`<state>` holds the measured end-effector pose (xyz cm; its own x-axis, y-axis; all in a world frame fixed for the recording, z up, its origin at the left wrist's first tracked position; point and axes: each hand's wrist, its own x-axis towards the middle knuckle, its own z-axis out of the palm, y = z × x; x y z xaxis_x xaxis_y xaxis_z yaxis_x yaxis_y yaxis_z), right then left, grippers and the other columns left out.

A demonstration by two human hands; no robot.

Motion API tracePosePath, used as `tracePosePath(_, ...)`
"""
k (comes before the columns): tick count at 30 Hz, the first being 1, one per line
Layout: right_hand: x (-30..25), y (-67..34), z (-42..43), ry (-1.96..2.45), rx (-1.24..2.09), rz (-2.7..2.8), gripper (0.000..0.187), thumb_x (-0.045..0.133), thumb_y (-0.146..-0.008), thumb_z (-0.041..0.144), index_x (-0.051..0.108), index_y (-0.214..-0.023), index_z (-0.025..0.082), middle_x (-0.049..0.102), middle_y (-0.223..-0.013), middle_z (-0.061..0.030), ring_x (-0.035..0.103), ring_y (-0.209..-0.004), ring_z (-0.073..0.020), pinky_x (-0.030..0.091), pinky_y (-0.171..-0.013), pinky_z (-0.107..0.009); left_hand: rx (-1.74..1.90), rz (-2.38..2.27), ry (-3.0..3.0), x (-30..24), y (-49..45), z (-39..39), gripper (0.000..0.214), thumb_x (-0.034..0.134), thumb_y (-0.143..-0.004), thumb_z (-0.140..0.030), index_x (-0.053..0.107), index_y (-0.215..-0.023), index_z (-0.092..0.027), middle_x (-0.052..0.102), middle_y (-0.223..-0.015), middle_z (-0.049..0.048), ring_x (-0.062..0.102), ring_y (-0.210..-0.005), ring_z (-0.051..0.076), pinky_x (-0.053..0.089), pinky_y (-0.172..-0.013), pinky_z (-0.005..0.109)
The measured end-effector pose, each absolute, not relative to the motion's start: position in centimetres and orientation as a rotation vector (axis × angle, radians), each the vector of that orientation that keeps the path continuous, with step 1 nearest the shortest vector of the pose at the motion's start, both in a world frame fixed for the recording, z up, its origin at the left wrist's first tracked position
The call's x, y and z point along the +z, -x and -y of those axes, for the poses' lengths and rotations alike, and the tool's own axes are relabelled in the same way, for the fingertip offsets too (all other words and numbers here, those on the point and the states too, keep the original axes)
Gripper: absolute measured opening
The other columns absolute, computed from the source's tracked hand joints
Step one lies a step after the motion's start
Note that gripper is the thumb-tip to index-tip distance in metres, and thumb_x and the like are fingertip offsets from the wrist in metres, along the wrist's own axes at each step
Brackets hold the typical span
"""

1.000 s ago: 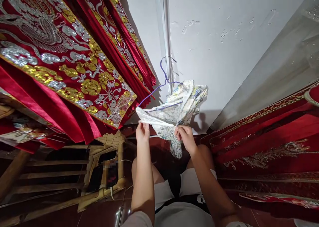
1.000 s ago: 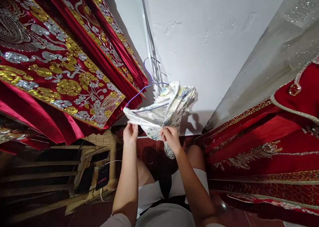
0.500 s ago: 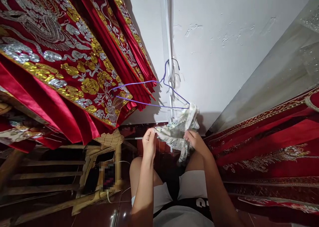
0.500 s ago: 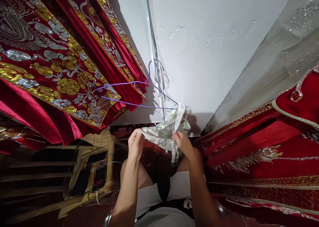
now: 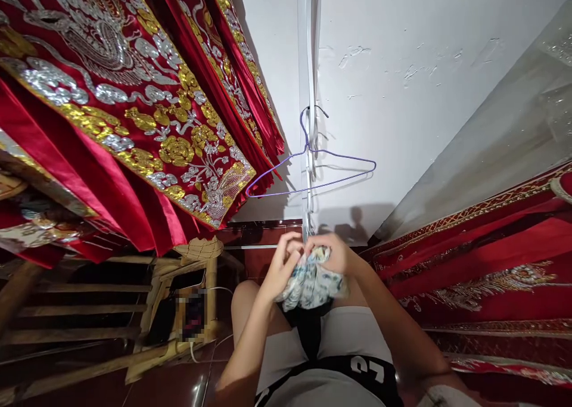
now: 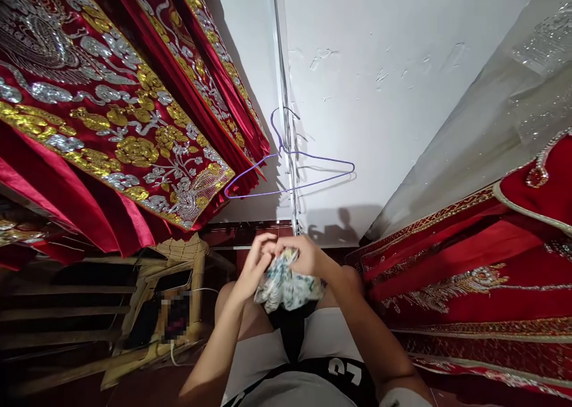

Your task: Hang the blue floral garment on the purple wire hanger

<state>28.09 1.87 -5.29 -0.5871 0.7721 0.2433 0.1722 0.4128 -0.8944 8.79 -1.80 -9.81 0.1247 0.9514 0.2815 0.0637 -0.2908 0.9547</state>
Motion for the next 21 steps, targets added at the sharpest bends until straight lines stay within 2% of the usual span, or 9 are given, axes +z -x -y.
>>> tracePosePath(2,-3.7,-28.9,-3.2,0.784,0.929,2.006,0.024,0.057,-0.069,0.007,0.071,-0.085,0.020,0.073,-0.081,-0.0002,0.061,-0.068,-0.0158,0.046,-0.065,-0.027,0.923,-0.983,-1.605,-10.4,-8.1,2.7,0.046,0.059,-0.095,-0.057,0.066,-0.118,-0.017,0.070,-0.101,0.0073,0.064,-0.092,0.023,0.052,-0.085,0.032)
tracePosePath(4,-2.2,-29.8,-5.2,0.795,0.714,1.951,0.029,0.056,-0.070,0.008,0.074,-0.089,0.021,0.076,-0.089,-0.0024,0.066,-0.074,-0.0191,0.051,-0.069,-0.030,0.733,-1.028,-1.645,-10.6,-7.4,3.6,0.044,0.062,-0.093,-0.056,0.069,-0.103,-0.014,0.070,-0.092,0.0060,0.061,-0.084,0.021,0.050,-0.078,0.030)
tracePosePath(8,-0.8,-30.7,-10.2,0.885,0.529,1.824,0.026,0.062,-0.081,0.018,0.077,-0.102,0.023,0.077,-0.108,-0.0052,0.070,-0.104,-0.0279,0.056,-0.092,-0.038,0.735,-1.251,-1.710,-9.2,-5.4,4.2,0.040,0.052,-0.099,-0.051,0.068,-0.097,-0.014,0.067,-0.084,0.0027,0.053,-0.074,0.017,0.044,-0.071,0.026)
tracePosePath(11,-2.0,-30.7,-13.2,1.064,0.584,1.832,0.046,0.061,-0.089,0.030,0.069,-0.134,0.026,0.070,-0.135,-0.0054,0.061,-0.130,-0.0320,0.050,-0.108,-0.045,0.797,-1.408,-1.819,-7.2,-3.4,4.0,0.040,0.046,-0.102,-0.048,0.066,-0.091,-0.015,0.056,-0.071,-0.0016,0.045,-0.065,0.013,0.037,-0.065,0.024)
tracePosePath(14,-4.4,-30.6,-14.0,1.225,0.684,1.941,0.059,0.057,-0.091,0.032,0.056,-0.150,0.026,0.063,-0.147,-0.0060,0.058,-0.135,-0.0330,0.046,-0.112,-0.048,0.824,-1.516,-1.901,-5.5,-1.5,3.9,0.040,0.044,-0.102,-0.045,0.057,-0.077,-0.017,0.044,-0.061,-0.0043,0.038,-0.059,0.011,0.033,-0.060,0.024)
tracePosePath(16,-5.8,-30.9,-13.5,1.231,0.700,1.980,0.057,0.053,-0.093,0.032,0.057,-0.149,0.027,0.066,-0.142,-0.0064,0.065,-0.124,-0.0302,0.050,-0.107,-0.044,0.794,-1.558,-1.958,-5.0,-0.6,3.8,0.040,0.042,-0.102,-0.045,0.053,-0.074,-0.019,0.043,-0.060,-0.0043,0.041,-0.057,0.012,0.033,-0.059,0.025)
tracePosePath(18,-6.5,-31.5,-12.7,1.206,0.649,1.997,0.053,0.050,-0.094,0.033,0.060,-0.146,0.027,0.075,-0.123,-0.0069,0.072,-0.094,-0.0250,0.056,-0.092,-0.039,0.716,-1.550,-2.055,-5.0,0.0,3.5,0.040,0.041,-0.102,-0.044,0.054,-0.073,-0.020,0.052,-0.063,-0.0019,0.049,-0.061,0.015,0.040,-0.064,0.026)
tracePosePath(20,-6.4,-32.2,-11.8,1.205,0.563,2.022,0.048,0.050,-0.095,0.035,0.062,-0.140,0.025,0.076,-0.094,-0.0050,0.062,-0.063,-0.0199,0.054,-0.075,-0.034,0.586,-1.476,-2.180,-5.4,0.4,3.0,0.040,0.042,-0.101,-0.045,0.058,-0.073,-0.021,0.061,-0.068,0.0013,0.058,-0.069,0.019,0.049,-0.083,0.032)
tracePosePath(21,-6.1,-32.5,-11.4,1.208,0.522,2.037,0.045,0.051,-0.095,0.035,0.063,-0.137,0.024,0.073,-0.083,-0.0032,0.055,-0.055,-0.0184,0.051,-0.069,-0.033,0.505,-1.433,-2.234,-5.8,0.6,2.6,0.039,0.044,-0.100,-0.045,0.061,-0.073,-0.022,0.065,-0.070,0.0025,0.062,-0.072,0.020,0.049,-0.094,0.037)
